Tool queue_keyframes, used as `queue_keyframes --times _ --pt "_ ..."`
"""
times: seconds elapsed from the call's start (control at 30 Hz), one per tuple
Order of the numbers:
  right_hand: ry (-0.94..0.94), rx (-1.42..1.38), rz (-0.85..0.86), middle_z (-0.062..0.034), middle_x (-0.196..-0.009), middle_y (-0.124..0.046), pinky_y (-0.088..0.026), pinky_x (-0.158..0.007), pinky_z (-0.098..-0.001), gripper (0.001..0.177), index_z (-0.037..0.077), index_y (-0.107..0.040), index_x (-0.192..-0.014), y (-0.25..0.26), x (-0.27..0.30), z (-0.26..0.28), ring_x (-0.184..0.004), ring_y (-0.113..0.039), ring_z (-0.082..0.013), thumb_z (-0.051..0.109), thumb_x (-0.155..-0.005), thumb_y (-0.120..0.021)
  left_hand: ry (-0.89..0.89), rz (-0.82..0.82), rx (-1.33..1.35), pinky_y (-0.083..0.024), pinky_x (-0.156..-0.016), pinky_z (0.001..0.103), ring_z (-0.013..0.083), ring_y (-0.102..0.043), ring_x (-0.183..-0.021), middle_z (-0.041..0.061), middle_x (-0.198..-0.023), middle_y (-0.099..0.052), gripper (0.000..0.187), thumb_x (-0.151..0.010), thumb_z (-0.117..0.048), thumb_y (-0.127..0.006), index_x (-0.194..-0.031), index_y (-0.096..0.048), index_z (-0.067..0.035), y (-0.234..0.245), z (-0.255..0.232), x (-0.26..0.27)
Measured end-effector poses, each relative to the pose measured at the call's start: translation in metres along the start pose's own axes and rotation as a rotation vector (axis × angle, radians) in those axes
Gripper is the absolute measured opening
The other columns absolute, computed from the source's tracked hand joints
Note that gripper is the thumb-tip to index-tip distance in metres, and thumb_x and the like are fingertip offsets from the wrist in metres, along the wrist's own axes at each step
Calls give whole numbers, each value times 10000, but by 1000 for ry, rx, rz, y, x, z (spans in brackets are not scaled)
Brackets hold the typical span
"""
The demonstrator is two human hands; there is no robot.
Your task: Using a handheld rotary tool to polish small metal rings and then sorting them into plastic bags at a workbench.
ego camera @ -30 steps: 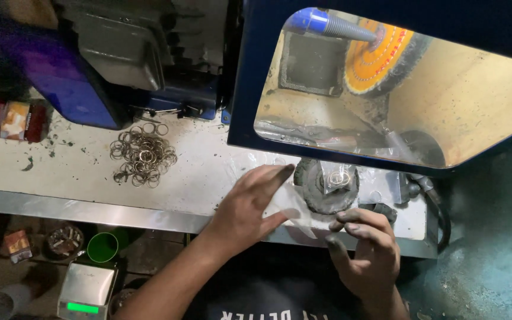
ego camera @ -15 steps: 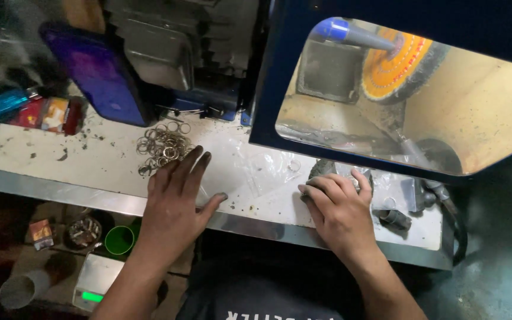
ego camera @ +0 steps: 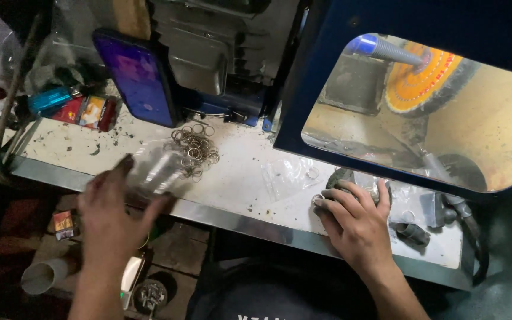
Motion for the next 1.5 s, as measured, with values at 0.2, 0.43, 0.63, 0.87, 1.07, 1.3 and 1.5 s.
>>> queue_keyframes --times 0.2,0.43,0.63,0.87,1.07,1.3,1.5 --pt "-53 -103 23 30 -1102 -716 -243 -1179 -676 283 191 -722 -1098 0 -27 14 -1139 -641 -219 294 -849 -810 21 -106 -258 -374 -1114 559 495 -563 -1298 316 -1447 -646 850 -838 -340 -829 -1485 -561 141 21 51 -10" --pt "41 143 31 -2 -941 -678 -450 -904 -443 330 180 -724 -923 -33 -54 45 -898 -606 -239 468 -795 -821 -156 -314 -157 -438 -1206 654 563 -471 -1479 419 -1605 -508 780 -778 -66 -951 -1419 -641 253 22 14 4" --pt "26 23 -153 -20 -795 -581 -441 -737 -359 108 119 -604 -817 -25 -46 44 -687 -540 -215 132 -807 -711 -114 -200 8 -597 -827 371 241 -718 -1024 127 -1270 -763 278 -931 -128 -787 -1190 -795 -29 -24 -62 24" --pt "166 -428 -257 -180 -921 -630 -528 -553 -359 144 -48 -591 -931 32 -23 58 -656 -625 -279 70 -1007 -627 343 330 881 -602 -828 280 160 -783 -912 76 -996 -844 229 -851 -119 -741 -1063 -800 -58 -110 -142 15" --pt "90 -460 -282 -231 -993 -687 -632 -666 -367 157 -68 -611 -981 26 1 45 -827 -726 -322 73 -959 -677 12 318 842 -604 -839 268 136 -791 -928 37 -1018 -835 187 -897 -131 -687 -1036 -800 -76 -88 -189 2" --pt "63 -443 -266 -206 -995 -694 -617 -717 -359 257 -67 -606 -1091 33 6 44 -828 -720 -296 99 -956 -748 -69 269 827 -585 -790 274 154 -774 -836 28 -923 -817 86 -864 -71 -712 -926 -772 -79 -88 -195 0" --pt "-70 -577 -130 -153 -1094 -727 -616 -858 -328 291 -9 -680 -1123 12 20 37 -938 -754 -251 112 -880 -785 -20 359 841 -503 -568 264 76 -665 -604 -14 -679 -757 145 -775 -155 -880 -732 -752 -102 -95 -186 -2"
Point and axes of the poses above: each hand's wrist, its own x-axis away from the middle knuckle, its own y-axis out of the back of the hand, z = x × y, the point moved 8 cm from there along -x, towards the middle knuckle
